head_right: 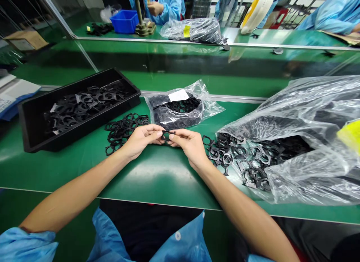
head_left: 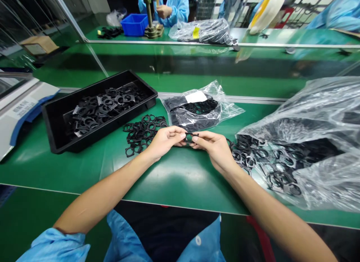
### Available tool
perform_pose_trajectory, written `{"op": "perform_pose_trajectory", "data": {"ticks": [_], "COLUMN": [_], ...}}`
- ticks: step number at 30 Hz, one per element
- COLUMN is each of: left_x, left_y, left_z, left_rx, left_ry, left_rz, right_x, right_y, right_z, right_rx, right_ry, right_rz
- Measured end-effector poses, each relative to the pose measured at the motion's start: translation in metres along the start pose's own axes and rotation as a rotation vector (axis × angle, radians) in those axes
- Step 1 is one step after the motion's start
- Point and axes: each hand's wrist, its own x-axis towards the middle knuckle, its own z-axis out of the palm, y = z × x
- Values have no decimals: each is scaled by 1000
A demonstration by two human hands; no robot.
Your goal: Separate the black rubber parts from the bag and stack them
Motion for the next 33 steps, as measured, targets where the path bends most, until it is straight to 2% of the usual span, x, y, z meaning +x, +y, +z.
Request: {"op": "perform_pose_trajectory", "data": {"ticks": [10,16,26,33], "left_x": [-1,-3,-3,-4], "left_y": [-3,3,4,5], "left_z": [3,3,0,1], "left_rx": [33,-78,-188,-151], "left_ry": [86,-27,-124,-101], "left_rz": [131,67,-44,-38], "right_x": [0,1,-1,-2], "right_y": [1,1,1,-1], "right_z": [1,-1,-1,-2], "right_rx": [-23,26,18,-17], "right_ry": [12,-19,-104,-87], "right_rz": [-21,16,19,-7]}}
